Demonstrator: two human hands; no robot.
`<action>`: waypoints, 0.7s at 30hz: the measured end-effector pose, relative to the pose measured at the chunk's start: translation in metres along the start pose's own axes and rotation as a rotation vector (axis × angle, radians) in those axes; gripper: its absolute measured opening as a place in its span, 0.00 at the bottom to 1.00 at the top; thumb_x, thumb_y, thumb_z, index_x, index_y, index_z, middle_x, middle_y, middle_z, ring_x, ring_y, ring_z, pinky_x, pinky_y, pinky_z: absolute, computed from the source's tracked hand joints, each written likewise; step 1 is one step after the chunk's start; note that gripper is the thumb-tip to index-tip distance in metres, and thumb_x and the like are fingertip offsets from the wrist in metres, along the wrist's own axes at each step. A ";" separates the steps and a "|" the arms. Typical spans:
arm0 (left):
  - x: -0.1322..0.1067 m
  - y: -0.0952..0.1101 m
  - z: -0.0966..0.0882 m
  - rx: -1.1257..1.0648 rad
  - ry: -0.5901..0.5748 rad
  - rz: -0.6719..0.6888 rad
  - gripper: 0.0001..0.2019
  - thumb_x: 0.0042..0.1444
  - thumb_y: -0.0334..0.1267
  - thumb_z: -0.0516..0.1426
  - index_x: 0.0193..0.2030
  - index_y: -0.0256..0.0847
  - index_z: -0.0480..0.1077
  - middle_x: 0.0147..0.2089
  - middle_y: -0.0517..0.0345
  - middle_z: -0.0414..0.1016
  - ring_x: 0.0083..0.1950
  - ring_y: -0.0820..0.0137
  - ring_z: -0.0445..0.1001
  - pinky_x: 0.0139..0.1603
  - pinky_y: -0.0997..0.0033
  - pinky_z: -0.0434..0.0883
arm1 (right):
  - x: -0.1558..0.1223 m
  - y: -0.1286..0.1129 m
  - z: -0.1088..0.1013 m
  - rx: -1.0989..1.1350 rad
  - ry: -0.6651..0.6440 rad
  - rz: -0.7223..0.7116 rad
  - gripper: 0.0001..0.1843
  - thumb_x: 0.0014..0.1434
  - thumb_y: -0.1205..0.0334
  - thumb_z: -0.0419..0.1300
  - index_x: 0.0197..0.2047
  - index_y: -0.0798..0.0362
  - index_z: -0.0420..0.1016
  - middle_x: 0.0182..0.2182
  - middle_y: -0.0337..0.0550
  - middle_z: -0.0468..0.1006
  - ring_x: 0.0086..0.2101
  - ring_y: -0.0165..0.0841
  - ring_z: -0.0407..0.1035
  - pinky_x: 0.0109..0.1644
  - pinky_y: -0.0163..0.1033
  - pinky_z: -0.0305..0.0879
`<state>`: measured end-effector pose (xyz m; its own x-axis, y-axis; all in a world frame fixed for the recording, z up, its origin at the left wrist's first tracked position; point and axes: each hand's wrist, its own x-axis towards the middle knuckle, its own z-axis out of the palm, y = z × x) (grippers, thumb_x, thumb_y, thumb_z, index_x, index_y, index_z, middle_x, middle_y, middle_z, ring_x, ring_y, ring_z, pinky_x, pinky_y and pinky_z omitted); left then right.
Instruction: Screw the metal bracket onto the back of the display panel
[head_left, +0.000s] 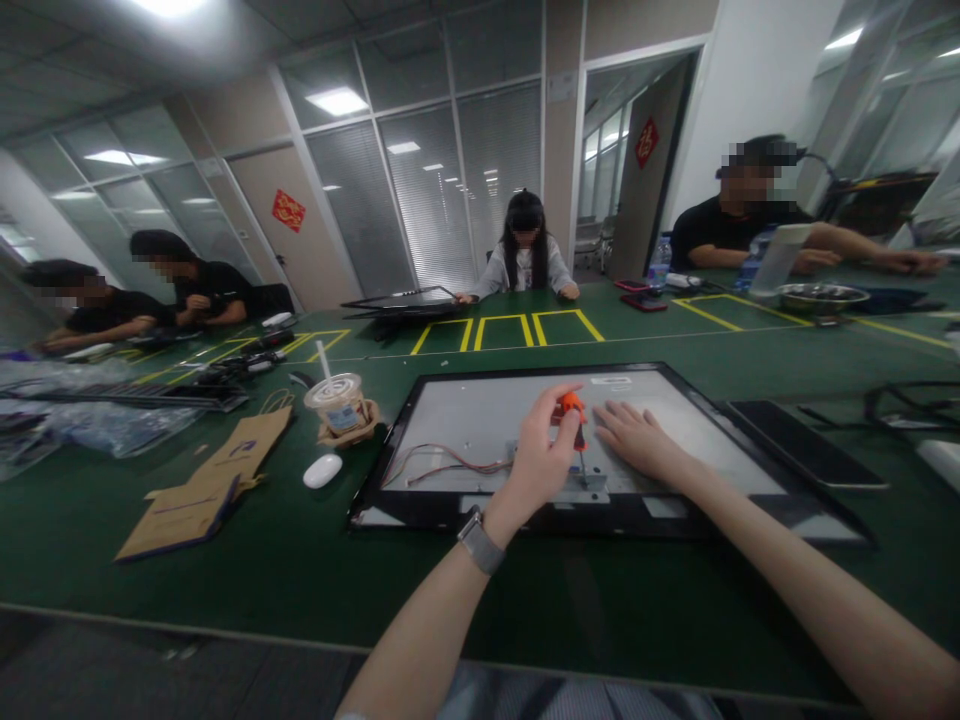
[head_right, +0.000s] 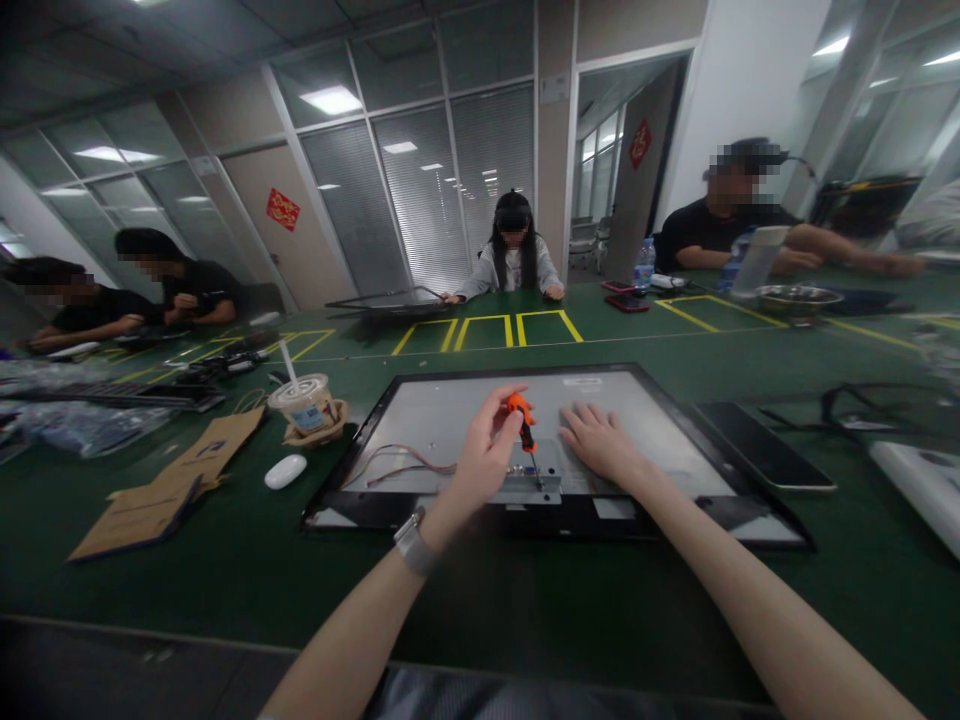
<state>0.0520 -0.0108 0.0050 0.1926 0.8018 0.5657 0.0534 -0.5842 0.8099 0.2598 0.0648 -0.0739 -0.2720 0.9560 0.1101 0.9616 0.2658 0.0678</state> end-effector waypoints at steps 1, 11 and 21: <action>0.000 0.000 0.000 -0.003 -0.004 0.000 0.16 0.66 0.35 0.51 0.59 0.41 0.67 0.48 0.50 0.72 0.48 0.67 0.73 0.49 0.65 0.73 | 0.000 0.000 0.000 0.001 -0.003 0.003 0.32 0.69 0.53 0.37 0.70 0.55 0.58 0.68 0.58 0.57 0.66 0.52 0.52 0.64 0.63 0.53; 0.003 0.006 -0.001 0.077 0.027 0.070 0.12 0.63 0.37 0.56 0.52 0.42 0.73 0.44 0.54 0.68 0.42 0.71 0.71 0.45 0.70 0.73 | 0.002 0.005 0.006 0.019 0.014 0.002 0.32 0.68 0.51 0.36 0.70 0.51 0.58 0.68 0.55 0.58 0.66 0.51 0.52 0.64 0.63 0.53; 0.002 -0.002 -0.001 0.060 -0.002 0.031 0.17 0.67 0.34 0.49 0.60 0.42 0.66 0.49 0.49 0.71 0.48 0.67 0.71 0.50 0.65 0.72 | 0.003 0.007 0.009 0.021 0.046 -0.021 0.31 0.68 0.52 0.37 0.70 0.51 0.58 0.67 0.57 0.60 0.65 0.52 0.53 0.63 0.65 0.53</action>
<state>0.0515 -0.0082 0.0046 0.1968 0.7828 0.5904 0.1059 -0.6156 0.7809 0.2657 0.0701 -0.0820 -0.2927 0.9437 0.1540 0.9562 0.2885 0.0497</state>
